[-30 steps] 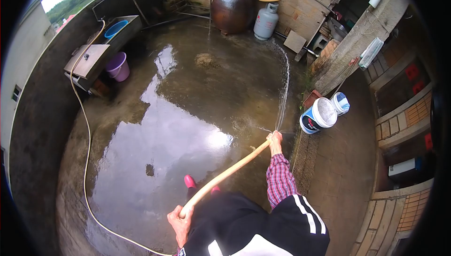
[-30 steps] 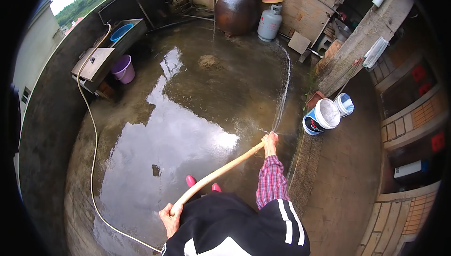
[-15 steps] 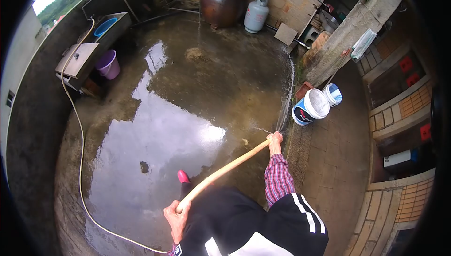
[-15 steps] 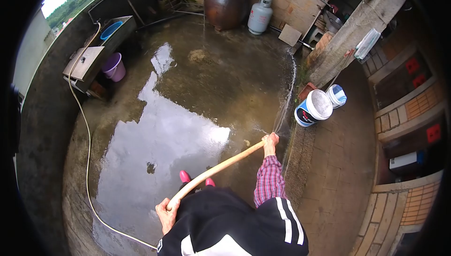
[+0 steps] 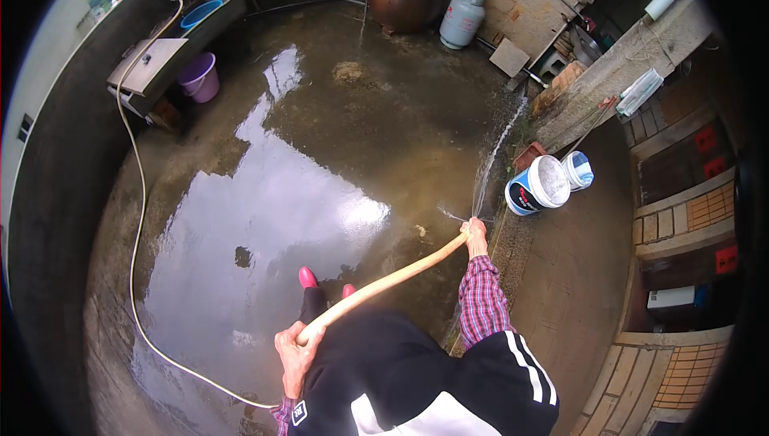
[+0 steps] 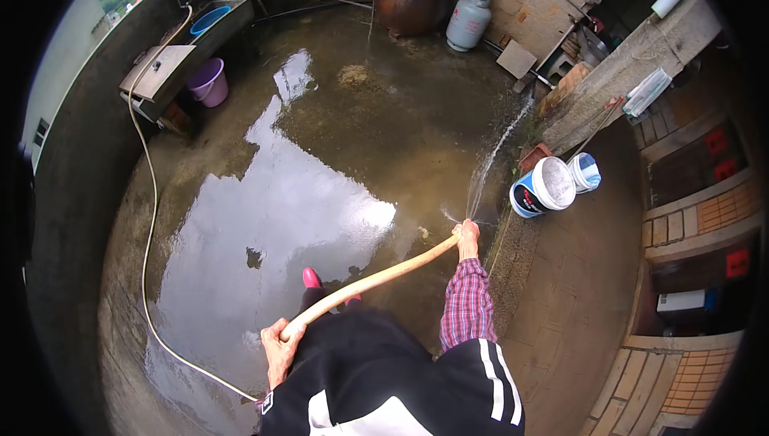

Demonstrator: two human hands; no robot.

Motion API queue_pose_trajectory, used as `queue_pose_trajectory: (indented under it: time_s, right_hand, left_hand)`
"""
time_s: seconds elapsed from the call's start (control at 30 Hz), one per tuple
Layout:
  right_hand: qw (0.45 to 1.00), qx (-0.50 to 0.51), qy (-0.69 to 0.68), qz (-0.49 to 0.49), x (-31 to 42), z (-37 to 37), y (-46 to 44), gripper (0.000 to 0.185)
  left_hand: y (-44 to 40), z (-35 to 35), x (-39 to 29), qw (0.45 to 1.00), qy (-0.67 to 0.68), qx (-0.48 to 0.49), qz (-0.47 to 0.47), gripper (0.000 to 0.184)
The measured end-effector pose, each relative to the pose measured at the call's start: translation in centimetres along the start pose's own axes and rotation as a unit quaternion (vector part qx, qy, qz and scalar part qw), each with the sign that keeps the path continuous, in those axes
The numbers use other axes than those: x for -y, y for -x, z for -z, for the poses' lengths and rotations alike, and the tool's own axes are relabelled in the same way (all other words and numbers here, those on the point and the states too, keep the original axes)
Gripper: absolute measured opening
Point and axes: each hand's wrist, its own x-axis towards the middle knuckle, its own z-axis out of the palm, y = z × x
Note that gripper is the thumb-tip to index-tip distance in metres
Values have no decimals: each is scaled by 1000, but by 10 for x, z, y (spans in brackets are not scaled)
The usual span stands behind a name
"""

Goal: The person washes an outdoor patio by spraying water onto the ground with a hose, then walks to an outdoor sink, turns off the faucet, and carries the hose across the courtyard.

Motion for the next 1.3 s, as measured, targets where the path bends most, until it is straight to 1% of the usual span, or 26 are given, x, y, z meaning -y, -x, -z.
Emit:
queue_pose_trajectory:
  time_s: [0.07,0.1,0.17,0.23,0.33,0.37,0.43,0.57,0.6,0.7,0.73,0.77,0.83,0.87,0.9,1.0,1.07,1.1,1.17,1.23,1.27,1.3]
  right_hand:
    - [997,64,9,-36,-17,5,-19,14]
    - [996,74,20,-48,-22,-1,-15,14]
    - [985,149,47,-78,-30,-19,-7,11]
    - [979,169,76,-84,-45,-39,-3,10]
    - [956,201,146,-154,-72,-63,-1,9]
    - [949,222,119,-191,-81,-67,-1,9]
    - [940,262,96,-196,-99,-77,3,9]
    - [929,289,82,-217,-114,-95,6,10]
    - [934,279,93,-205,-102,-107,23,11]
    - [945,273,93,-153,-92,-111,19,9]
    - [944,288,59,-149,-91,-109,14,9]
    - [954,244,96,-147,-88,-109,9,10]
    - [959,214,106,-154,-80,-114,8,11]
    - [962,200,121,-141,-78,-116,10,12]
    - [958,232,98,-134,-77,-116,14,13]
    - [961,226,96,-125,-86,-128,24,12]
    - [946,256,116,-161,-88,-146,34,12]
    - [944,264,116,-161,-92,-156,39,12]
    - [925,295,145,-189,-100,-171,50,11]
    - [926,302,135,-179,-110,-189,65,10]
    - [913,344,142,-165,-114,-199,70,10]
    - [900,378,150,-156,-120,-216,83,11]
  left_hand:
    - [6,1,3,999,-22,0,-23,34]
    - [10,2,4,999,-33,1,-35,33]
    - [18,6,2,999,-35,-11,-12,31]
    - [23,11,4,998,-3,-38,-56,29]
    - [33,23,4,999,-24,-46,-16,29]
    - [35,23,5,998,-24,-51,-12,29]
    - [39,26,8,997,-4,-76,-17,28]
    - [41,32,9,996,-7,-89,-25,27]
    - [40,36,7,997,-28,-77,-13,27]
    - [38,33,3,995,-19,-95,-18,28]
    - [37,31,5,995,-8,-99,-10,29]
    - [35,30,6,994,-7,-106,-9,29]
    - [32,34,5,994,0,-97,-46,21]
    - [32,33,5,993,-6,-103,-51,21]
    - [32,35,7,993,-6,-111,-49,21]
    - [34,43,8,995,13,-95,-26,21]
    - [33,61,-6,995,5,-103,-18,23]
    - [35,64,-6,994,-1,-104,-11,25]
    - [41,70,7,994,-3,-109,-8,24]
    - [44,78,12,991,-6,-133,-10,24]
    - [46,81,11,989,7,-149,-9,23]
    - [42,99,9,989,7,-146,-2,23]
